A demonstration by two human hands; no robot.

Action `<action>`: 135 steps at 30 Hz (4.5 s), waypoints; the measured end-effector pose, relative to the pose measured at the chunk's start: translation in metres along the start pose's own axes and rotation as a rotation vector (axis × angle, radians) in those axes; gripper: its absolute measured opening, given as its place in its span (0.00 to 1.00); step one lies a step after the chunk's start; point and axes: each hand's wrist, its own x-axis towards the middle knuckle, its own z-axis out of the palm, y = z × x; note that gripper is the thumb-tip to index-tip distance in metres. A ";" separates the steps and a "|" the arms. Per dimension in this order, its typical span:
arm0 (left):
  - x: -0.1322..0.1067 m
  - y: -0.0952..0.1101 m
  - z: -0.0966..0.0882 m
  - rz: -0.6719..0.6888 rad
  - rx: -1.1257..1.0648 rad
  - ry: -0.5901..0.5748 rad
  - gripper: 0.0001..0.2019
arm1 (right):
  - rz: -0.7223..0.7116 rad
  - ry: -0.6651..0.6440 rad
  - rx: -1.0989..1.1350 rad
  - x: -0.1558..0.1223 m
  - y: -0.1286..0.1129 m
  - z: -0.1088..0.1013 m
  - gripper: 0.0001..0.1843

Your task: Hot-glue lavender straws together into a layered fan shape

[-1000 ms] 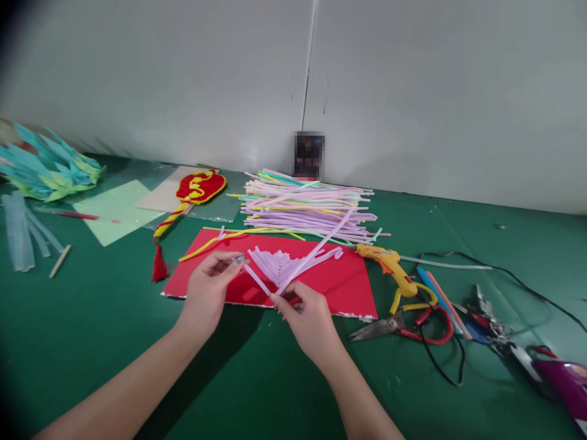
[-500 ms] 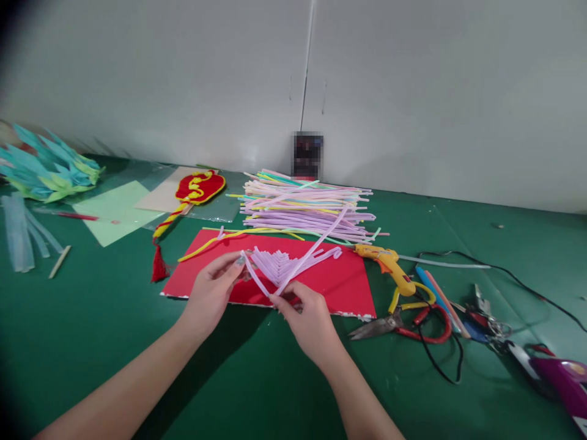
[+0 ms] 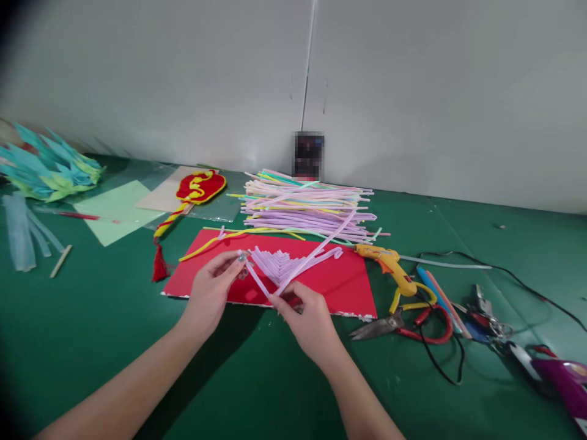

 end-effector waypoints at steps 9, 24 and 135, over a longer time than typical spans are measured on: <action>-0.001 0.000 -0.001 -0.017 0.077 -0.125 0.11 | 0.017 0.093 0.246 0.003 -0.003 -0.006 0.17; -0.014 -0.003 0.002 -0.037 0.338 -0.606 0.10 | 0.023 0.178 0.429 0.004 -0.002 -0.004 0.17; -0.001 -0.001 -0.013 0.983 1.188 -0.606 0.08 | 0.145 0.334 0.353 0.015 0.009 -0.030 0.18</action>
